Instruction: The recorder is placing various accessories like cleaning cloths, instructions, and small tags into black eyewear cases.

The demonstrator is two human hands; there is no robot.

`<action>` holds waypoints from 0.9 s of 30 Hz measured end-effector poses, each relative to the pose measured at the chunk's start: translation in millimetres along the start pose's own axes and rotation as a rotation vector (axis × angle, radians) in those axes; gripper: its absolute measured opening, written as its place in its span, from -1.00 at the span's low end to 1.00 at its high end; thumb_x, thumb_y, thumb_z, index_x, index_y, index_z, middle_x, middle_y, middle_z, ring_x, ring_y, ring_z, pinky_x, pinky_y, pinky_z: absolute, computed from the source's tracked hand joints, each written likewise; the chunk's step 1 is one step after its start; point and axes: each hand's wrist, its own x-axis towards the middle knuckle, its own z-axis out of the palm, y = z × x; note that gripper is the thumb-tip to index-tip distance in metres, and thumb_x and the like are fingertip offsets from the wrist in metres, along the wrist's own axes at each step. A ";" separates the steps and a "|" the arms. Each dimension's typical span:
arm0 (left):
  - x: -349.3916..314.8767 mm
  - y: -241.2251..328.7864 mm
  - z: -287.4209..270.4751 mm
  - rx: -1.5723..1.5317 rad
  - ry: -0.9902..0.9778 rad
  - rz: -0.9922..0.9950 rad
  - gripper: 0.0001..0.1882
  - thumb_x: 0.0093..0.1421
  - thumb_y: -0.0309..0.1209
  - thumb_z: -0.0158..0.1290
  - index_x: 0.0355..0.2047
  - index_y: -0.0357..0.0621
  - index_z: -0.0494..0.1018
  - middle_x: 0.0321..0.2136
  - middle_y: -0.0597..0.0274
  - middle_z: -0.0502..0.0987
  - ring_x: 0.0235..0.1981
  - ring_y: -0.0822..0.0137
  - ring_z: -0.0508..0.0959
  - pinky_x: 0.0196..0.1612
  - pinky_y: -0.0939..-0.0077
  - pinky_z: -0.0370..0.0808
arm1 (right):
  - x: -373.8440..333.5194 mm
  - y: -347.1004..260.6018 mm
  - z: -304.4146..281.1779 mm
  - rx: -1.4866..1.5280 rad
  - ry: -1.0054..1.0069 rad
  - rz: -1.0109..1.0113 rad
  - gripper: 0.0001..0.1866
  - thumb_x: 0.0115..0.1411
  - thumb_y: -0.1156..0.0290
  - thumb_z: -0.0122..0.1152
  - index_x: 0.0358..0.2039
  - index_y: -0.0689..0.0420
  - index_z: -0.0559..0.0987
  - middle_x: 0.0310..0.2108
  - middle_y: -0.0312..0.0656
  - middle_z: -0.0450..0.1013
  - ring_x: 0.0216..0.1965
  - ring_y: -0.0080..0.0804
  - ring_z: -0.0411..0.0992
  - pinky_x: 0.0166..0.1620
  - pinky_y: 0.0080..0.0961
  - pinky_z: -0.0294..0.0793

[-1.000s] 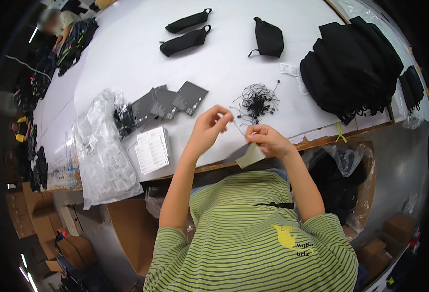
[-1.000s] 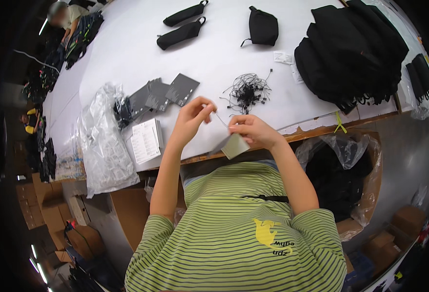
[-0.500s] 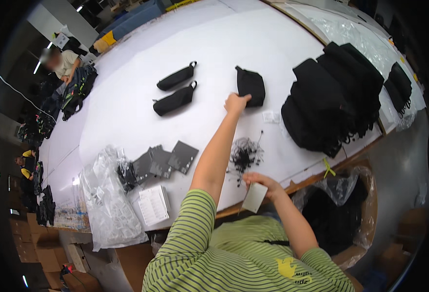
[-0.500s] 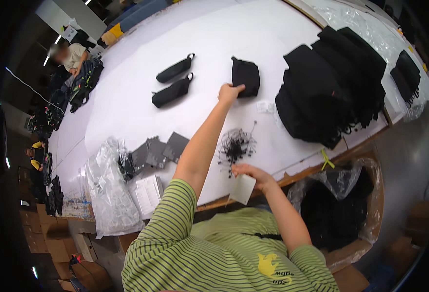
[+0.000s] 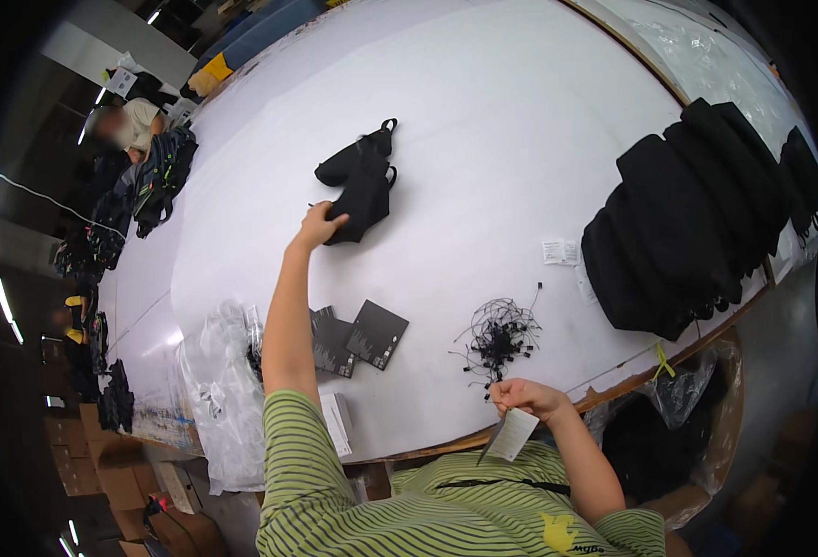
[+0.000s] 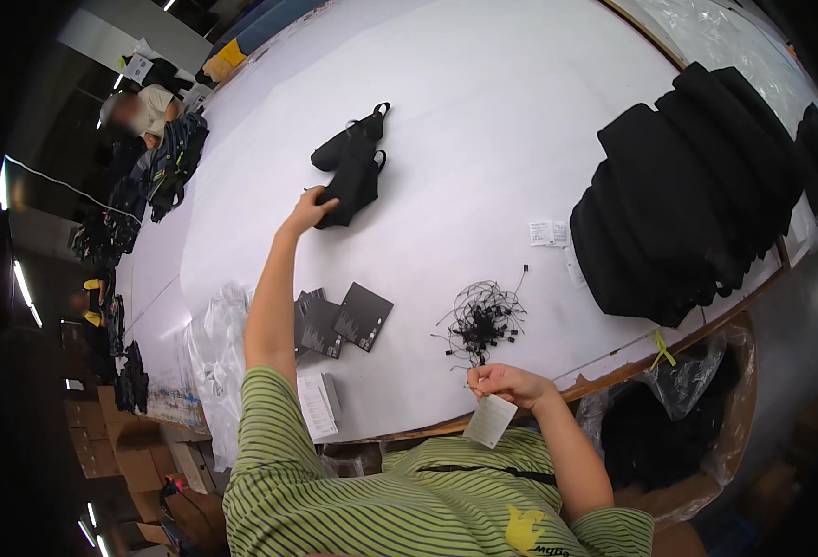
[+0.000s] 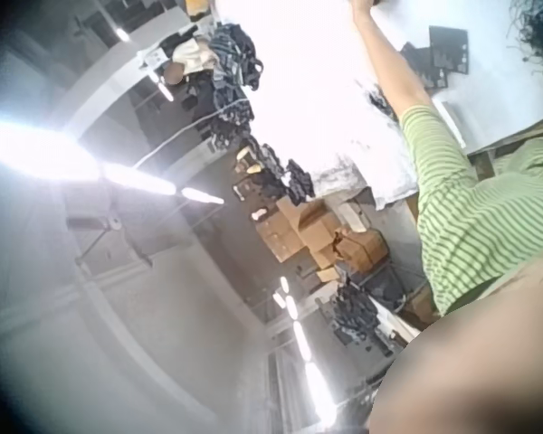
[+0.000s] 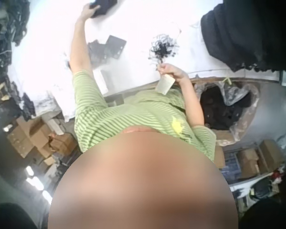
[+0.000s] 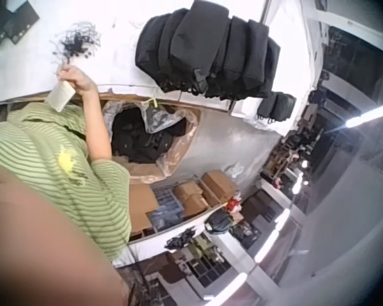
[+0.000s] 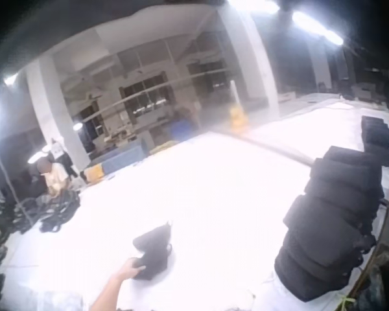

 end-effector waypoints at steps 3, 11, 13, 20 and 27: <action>1.0 77.6 3.6 0.155 -0.072 0.004 -0.47 -0.07 -0.17 0.32 -0.22 -0.26 0.39 -0.12 -0.02 0.44 -0.04 0.04 0.41 0.02 0.26 0.36 | -3.8 15.4 -17.2 0.048 0.041 -0.003 -0.78 0.14 0.32 0.23 -0.42 0.15 0.40 -0.49 -0.29 0.49 -0.76 -0.88 0.14 -0.69 -0.88 0.01; 58.5 131.8 -37.4 -0.003 -0.123 0.470 -0.48 -0.02 -0.20 0.26 -0.08 -0.20 0.47 0.12 0.11 0.34 0.22 0.09 0.19 0.19 0.31 0.22 | -7.6 18.6 -12.5 0.169 -0.002 0.017 -0.82 0.16 0.39 0.20 -0.38 0.18 0.40 -0.43 -0.30 0.50 -0.74 -0.86 0.15 -0.69 -0.87 0.02; 94.5 120.6 -32.1 0.159 0.013 0.377 -0.47 0.00 -0.15 0.23 -0.05 -0.16 0.46 0.13 0.09 0.32 0.22 0.06 0.18 0.20 0.28 0.19 | -6.2 14.8 -3.5 0.148 0.025 0.024 -0.79 0.15 0.37 0.21 -0.41 0.21 0.40 -0.47 -0.27 0.46 -0.74 -0.84 0.13 -0.68 -0.87 0.02; 106.8 75.8 9.2 0.091 0.073 -0.134 -0.44 0.04 -0.09 0.17 0.00 -0.12 0.44 -0.01 -0.02 0.37 0.11 0.02 0.27 0.17 0.21 0.22 | -5.8 16.6 0.0 0.166 0.008 0.042 -0.82 0.17 0.41 0.17 -0.41 0.19 0.36 -0.49 -0.30 0.44 -0.74 -0.85 0.13 -0.67 -0.85 0.03; -52.1 171.4 2.9 0.140 0.556 0.694 -0.73 -0.10 -0.56 0.19 -0.35 -0.19 0.40 -0.25 0.12 0.38 -0.15 0.06 0.37 -0.11 0.22 0.34 | -6.6 17.1 -10.8 0.075 0.030 -0.034 -0.81 0.13 0.37 0.21 -0.39 0.17 0.39 -0.50 -0.28 0.51 -0.77 -0.85 0.14 -0.70 -0.84 0.02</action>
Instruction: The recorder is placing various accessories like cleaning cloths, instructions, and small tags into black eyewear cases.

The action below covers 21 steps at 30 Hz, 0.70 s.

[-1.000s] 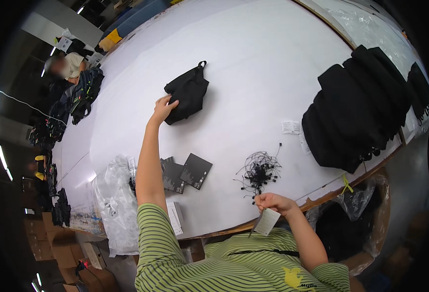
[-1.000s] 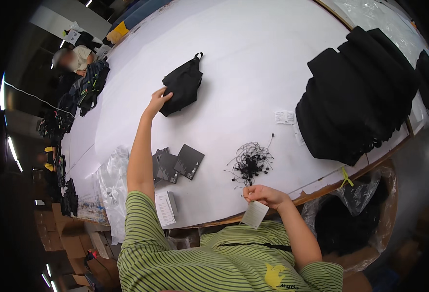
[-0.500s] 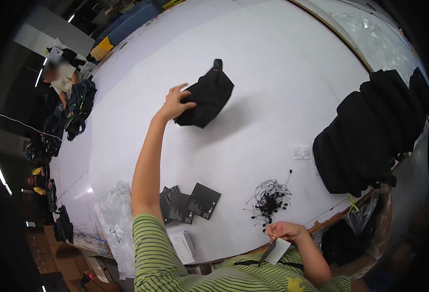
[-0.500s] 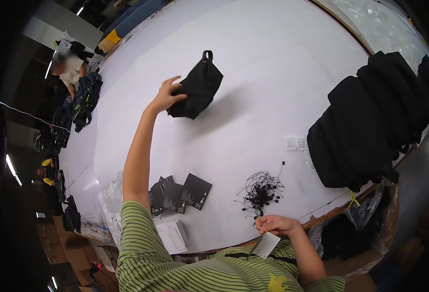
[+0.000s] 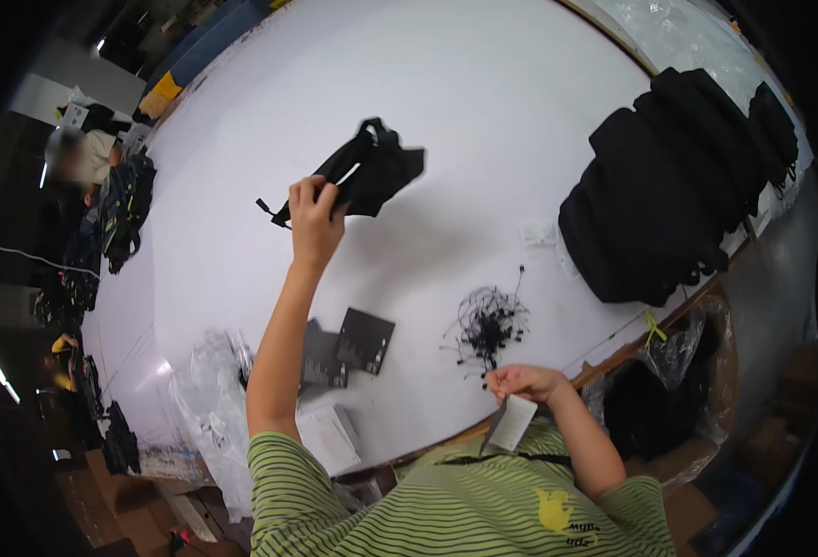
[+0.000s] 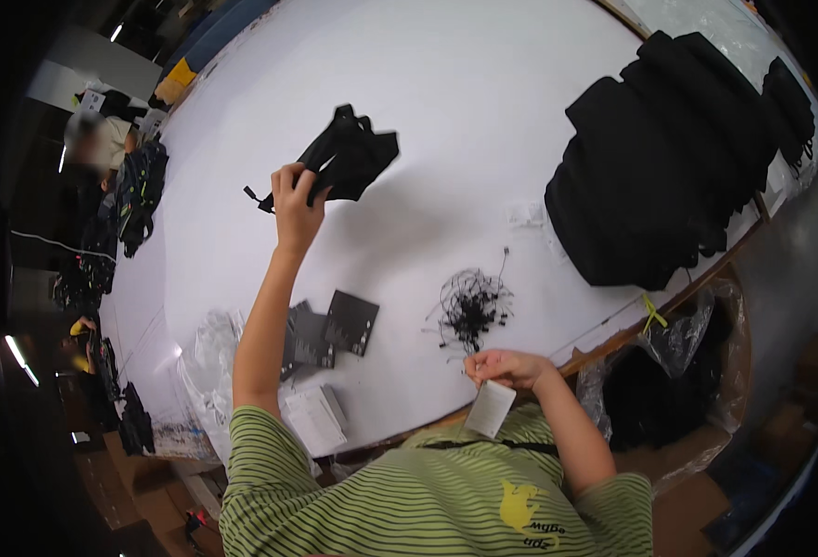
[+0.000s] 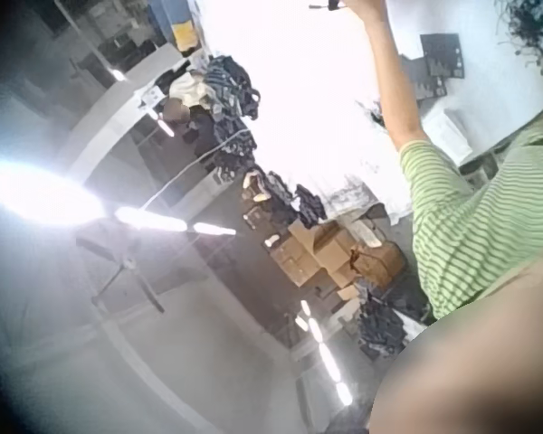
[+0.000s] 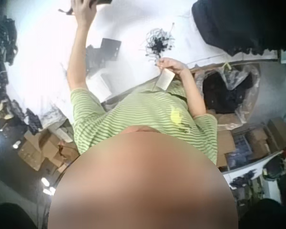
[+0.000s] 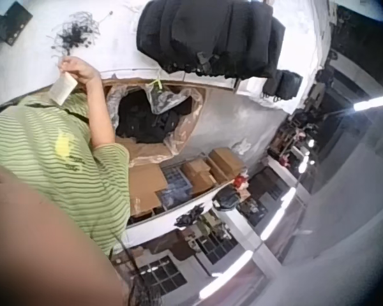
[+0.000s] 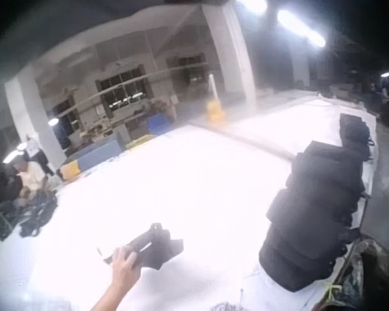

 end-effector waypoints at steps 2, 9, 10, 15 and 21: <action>-45.9 32.8 -21.4 0.047 -0.033 0.156 -0.70 -0.18 -0.60 0.16 -0.37 -0.13 0.41 -0.19 0.14 0.39 -0.06 0.10 0.35 -0.04 0.18 0.30 | 4.1 -5.2 4.4 -0.046 0.008 -0.047 -0.80 0.12 0.37 0.21 -0.40 0.17 0.39 -0.54 -0.33 0.48 -0.78 -0.85 0.14 -0.70 -0.84 0.02; -144.7 106.5 -89.9 -0.196 -0.607 -0.057 -0.61 -0.08 -0.45 0.24 -0.21 -0.12 0.40 -0.09 0.12 0.35 0.00 0.11 0.36 0.04 0.25 0.28 | 3.7 -20.4 7.8 -0.140 0.048 -0.073 -0.78 0.09 0.35 0.22 -0.41 0.17 0.39 -0.59 -0.43 0.38 -0.80 -0.85 0.09 -0.71 -0.87 0.00; -151.9 110.2 -91.3 -0.200 -0.600 -0.098 -0.59 -0.06 -0.46 0.23 -0.16 -0.11 0.41 -0.11 0.09 0.35 -0.03 0.13 0.39 0.05 0.29 0.29 | 3.5 -19.3 9.3 -0.155 0.058 -0.085 -0.79 0.09 0.35 0.22 -0.41 0.16 0.39 -0.59 -0.45 0.37 -0.80 -0.85 0.08 -0.71 -0.87 -0.01; -146.3 165.1 -74.8 -0.397 -0.184 -0.300 -0.55 -0.03 -0.49 0.18 -0.07 0.07 0.44 -0.06 0.10 0.33 -0.08 0.09 0.39 0.00 0.29 0.31 | 0.7 -12.7 8.6 -0.197 0.011 -0.143 -0.80 0.13 0.31 0.17 -0.40 0.15 0.40 -0.54 -0.47 0.34 -0.76 -0.85 0.10 -0.69 -0.88 0.01; -139.5 175.7 -37.7 -0.041 -0.036 -0.119 -0.61 -0.03 -0.51 0.12 -0.14 0.11 0.47 0.08 0.04 0.29 -0.02 -0.02 0.35 0.01 0.19 0.35 | 1.3 1.8 22.7 -0.241 0.163 -0.308 -0.85 0.18 0.32 0.08 -0.38 0.12 0.40 -0.47 -0.46 0.34 -0.72 -0.84 0.10 -0.63 -0.87 0.08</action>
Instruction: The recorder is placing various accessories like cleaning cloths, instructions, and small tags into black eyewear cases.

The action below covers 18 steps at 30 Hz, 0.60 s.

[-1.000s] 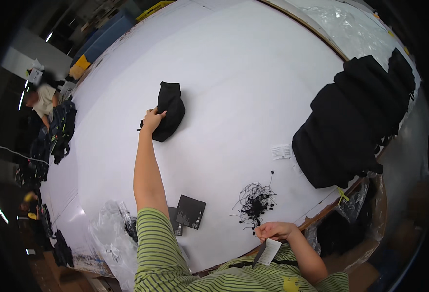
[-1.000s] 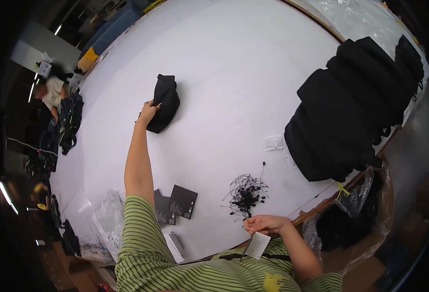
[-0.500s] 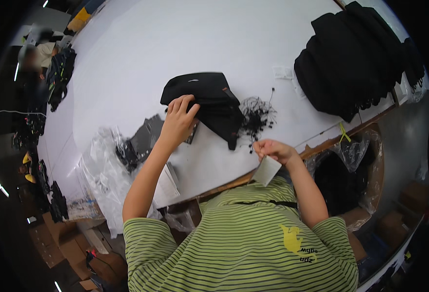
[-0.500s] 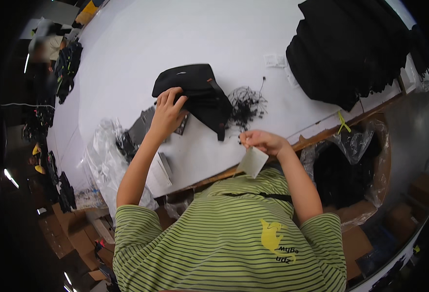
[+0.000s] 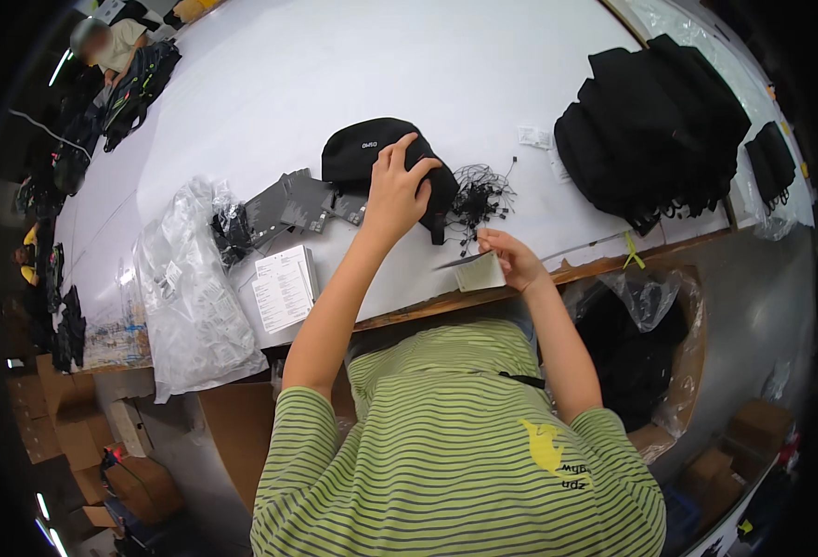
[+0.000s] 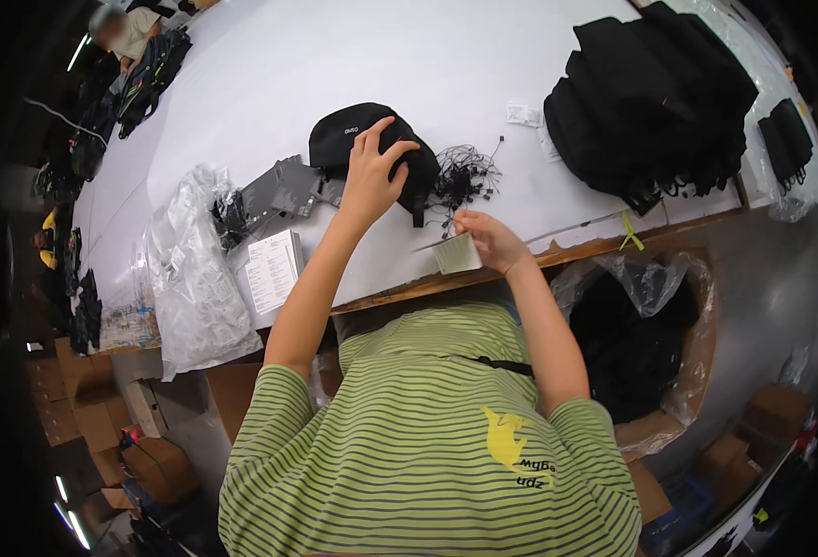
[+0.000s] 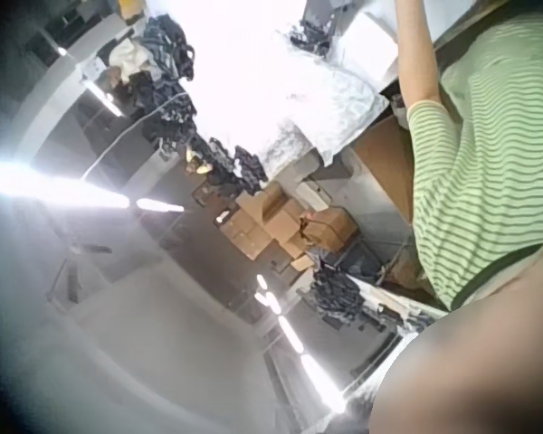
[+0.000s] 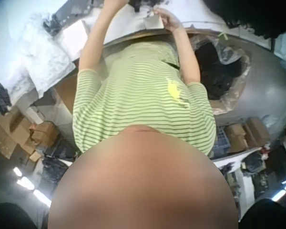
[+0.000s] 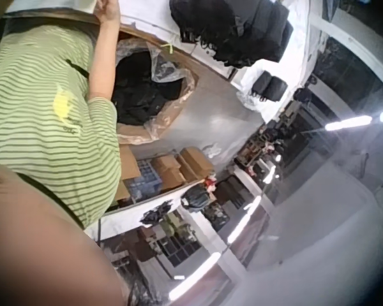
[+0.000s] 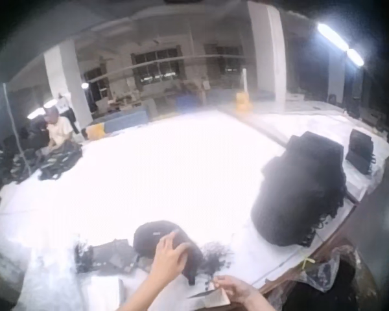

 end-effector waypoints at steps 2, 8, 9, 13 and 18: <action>-5.3 -3.6 -1.3 -0.156 0.024 -0.047 -0.70 -0.01 -0.54 0.10 -0.22 0.04 0.48 0.09 0.06 0.32 0.06 -0.02 0.34 0.05 0.17 0.34 | -9.2 -0.7 13.0 -0.059 0.042 0.015 -0.86 0.20 0.33 0.07 -0.40 0.12 0.42 -0.50 -0.48 0.33 -0.74 -0.85 0.04 -0.68 -0.84 -0.01; -40.5 1.8 -40.2 -0.379 -0.117 -0.159 -0.81 0.05 -0.65 0.02 -0.33 -0.12 0.43 0.15 0.23 0.34 0.11 0.12 0.38 -0.05 0.34 0.45 | -26.8 -9.5 65.4 -0.281 0.105 0.021 -0.85 0.22 0.31 0.12 -0.42 0.11 0.50 -0.66 -0.53 0.23 -0.74 -0.85 -0.02 -0.68 -0.79 -0.15; -45.4 2.1 -48.0 -0.385 -0.171 -0.193 -0.81 0.04 -0.68 0.00 -0.35 -0.14 0.41 0.14 0.24 0.35 0.10 0.14 0.40 -0.11 0.43 0.49 | -24.4 -6.7 68.6 -0.277 0.101 0.029 -0.85 0.22 0.31 0.12 -0.42 0.11 0.50 -0.66 -0.53 0.23 -0.74 -0.85 -0.02 -0.68 -0.79 -0.15; -58.6 5.2 -63.7 -0.397 -0.171 -0.252 -0.75 0.04 -0.71 -0.01 -0.29 -0.13 0.43 0.09 0.23 0.41 0.11 0.13 0.40 -0.08 0.40 0.48 | -8.3 -4.4 83.7 -0.499 0.235 -0.063 -0.84 0.20 0.33 0.17 -0.38 0.16 0.54 -0.73 -0.56 0.21 -0.73 -0.86 -0.02 -0.64 -0.76 -0.15; -87.9 23.0 -74.5 -0.531 0.010 -0.245 -0.66 -0.01 -0.73 0.05 -0.20 -0.17 0.46 -0.05 0.16 0.51 0.05 0.15 0.46 0.01 0.36 0.44 | 13.5 3.0 105.5 -0.666 0.407 -0.291 -0.85 0.16 0.37 0.22 -0.38 0.19 0.56 -0.79 -0.57 0.19 -0.72 -0.81 -0.02 -0.62 -0.70 -0.11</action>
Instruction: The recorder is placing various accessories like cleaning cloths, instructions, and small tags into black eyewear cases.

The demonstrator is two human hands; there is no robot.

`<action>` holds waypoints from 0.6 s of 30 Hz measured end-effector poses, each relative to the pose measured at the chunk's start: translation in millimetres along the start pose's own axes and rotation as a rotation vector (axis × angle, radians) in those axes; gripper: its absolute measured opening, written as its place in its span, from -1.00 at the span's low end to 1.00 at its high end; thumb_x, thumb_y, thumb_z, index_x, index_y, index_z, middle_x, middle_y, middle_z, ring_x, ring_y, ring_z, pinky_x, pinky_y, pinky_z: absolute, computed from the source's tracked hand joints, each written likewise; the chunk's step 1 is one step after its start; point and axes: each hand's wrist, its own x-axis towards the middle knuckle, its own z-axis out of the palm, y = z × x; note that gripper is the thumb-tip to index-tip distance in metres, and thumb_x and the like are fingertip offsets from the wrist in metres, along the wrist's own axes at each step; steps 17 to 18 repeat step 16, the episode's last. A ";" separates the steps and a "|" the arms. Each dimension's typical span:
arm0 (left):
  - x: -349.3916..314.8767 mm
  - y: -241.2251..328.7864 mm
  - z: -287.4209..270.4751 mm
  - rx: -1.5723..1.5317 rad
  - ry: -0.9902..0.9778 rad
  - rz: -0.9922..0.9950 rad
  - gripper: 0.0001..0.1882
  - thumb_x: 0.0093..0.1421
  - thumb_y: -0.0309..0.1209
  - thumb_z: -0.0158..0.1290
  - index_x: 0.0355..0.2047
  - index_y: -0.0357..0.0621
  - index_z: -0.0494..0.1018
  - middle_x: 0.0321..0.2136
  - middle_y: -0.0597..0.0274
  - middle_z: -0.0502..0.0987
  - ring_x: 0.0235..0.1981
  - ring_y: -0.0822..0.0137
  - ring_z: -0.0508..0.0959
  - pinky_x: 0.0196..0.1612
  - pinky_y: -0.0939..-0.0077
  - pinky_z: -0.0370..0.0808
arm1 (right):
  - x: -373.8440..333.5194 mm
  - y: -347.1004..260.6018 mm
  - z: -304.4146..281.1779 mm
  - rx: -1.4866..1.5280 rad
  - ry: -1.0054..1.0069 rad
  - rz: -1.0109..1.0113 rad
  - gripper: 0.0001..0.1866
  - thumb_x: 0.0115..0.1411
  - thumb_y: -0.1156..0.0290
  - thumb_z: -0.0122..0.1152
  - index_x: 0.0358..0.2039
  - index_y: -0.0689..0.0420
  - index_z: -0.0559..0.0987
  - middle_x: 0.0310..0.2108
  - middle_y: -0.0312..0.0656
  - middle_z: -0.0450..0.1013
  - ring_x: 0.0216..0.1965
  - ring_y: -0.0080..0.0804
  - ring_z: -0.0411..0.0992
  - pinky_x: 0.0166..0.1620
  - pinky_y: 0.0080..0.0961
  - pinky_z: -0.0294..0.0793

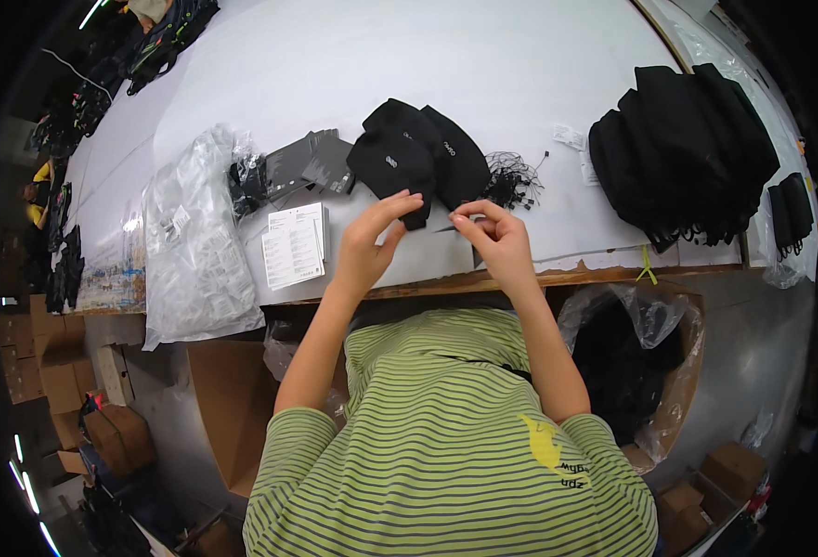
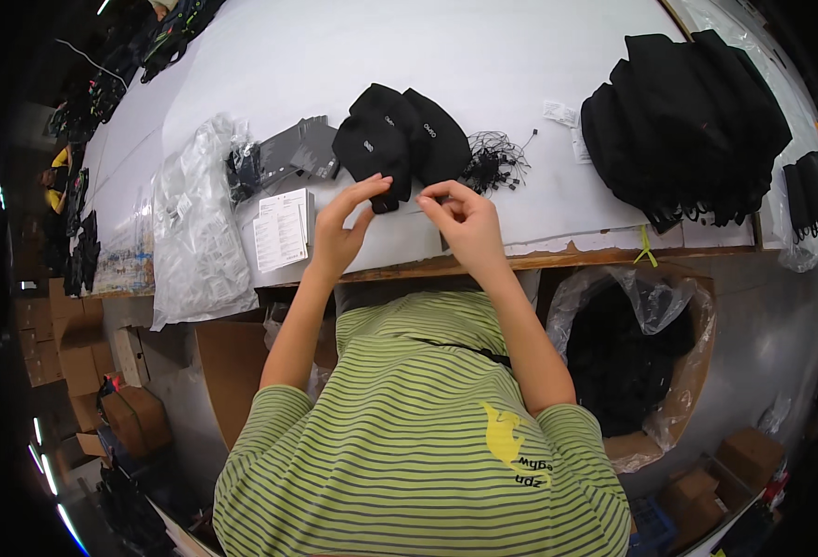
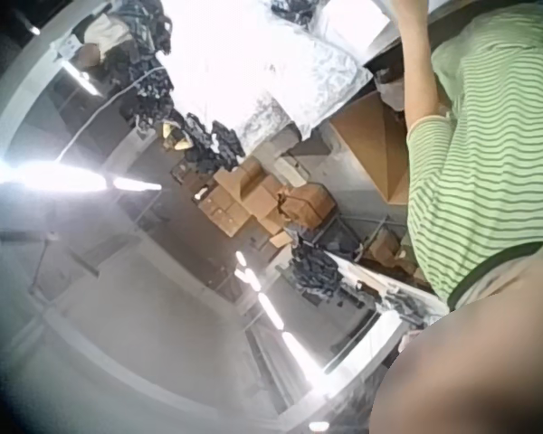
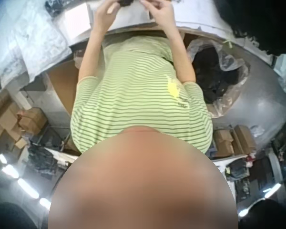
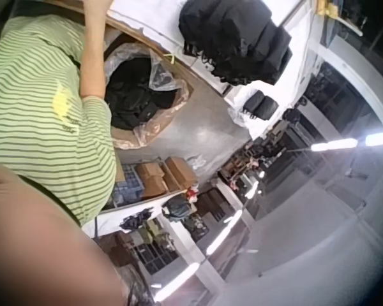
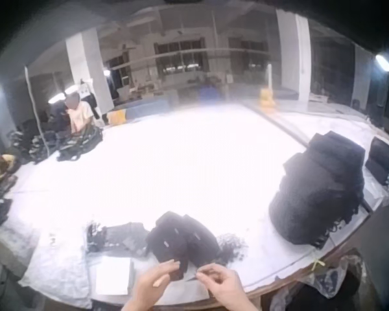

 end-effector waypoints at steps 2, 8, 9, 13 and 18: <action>-11.7 18.3 6.3 -0.048 0.164 -0.066 -0.70 -0.04 -0.68 0.12 -0.25 -0.19 0.50 -0.21 0.18 0.56 -0.13 0.19 0.53 -0.10 0.41 0.45 | -1.6 -2.3 12.5 -0.226 -0.018 -0.122 -0.87 0.13 0.38 0.24 -0.38 0.17 0.57 -0.81 -0.51 0.16 -0.71 -0.78 0.00 -0.62 -0.64 -0.07; -38.2 32.1 8.0 -0.232 0.240 -0.624 -0.87 -0.01 -0.52 0.20 -0.39 -0.23 0.59 -0.59 0.34 0.40 -0.53 0.49 0.33 -0.42 0.59 0.28 | -20.0 -8.3 30.8 -0.621 -0.132 -0.161 -0.87 0.11 0.30 0.22 -0.36 0.02 0.62 -0.81 -0.28 0.23 -0.77 -0.46 0.15 -0.63 -0.52 0.10; -42.3 29.5 8.2 -0.290 0.219 -0.630 -0.88 0.01 -0.52 0.20 -0.39 -0.26 0.58 -0.58 0.36 0.39 -0.54 0.55 0.29 -0.43 0.64 0.25 | -23.2 -9.5 31.7 -0.683 -0.143 -0.210 -0.87 0.10 0.31 0.22 -0.35 0.02 0.62 -0.77 -0.27 0.30 -0.75 -0.43 0.23 -0.61 -0.51 0.17; -51.3 27.3 8.7 -0.307 0.165 -0.583 -0.88 0.03 -0.51 0.19 -0.39 -0.26 0.58 -0.54 0.35 0.42 -0.53 0.54 0.30 -0.42 0.66 0.25 | -28.9 1.8 31.8 -0.755 -0.137 -0.330 -0.85 0.07 0.30 0.25 -0.34 0.01 0.63 -0.63 -0.25 0.46 -0.65 -0.36 0.40 -0.56 -0.47 0.33; -56.0 27.1 12.8 -0.378 0.280 -0.485 -0.80 0.11 -0.56 0.13 -0.23 -0.17 0.57 -0.44 0.34 0.46 -0.44 0.59 0.36 -0.33 0.71 0.27 | -32.3 -3.1 30.8 -0.852 -0.094 -0.363 -0.85 0.06 0.29 0.26 -0.35 0.02 0.63 -0.57 -0.25 0.51 -0.60 -0.36 0.45 -0.53 -0.47 0.37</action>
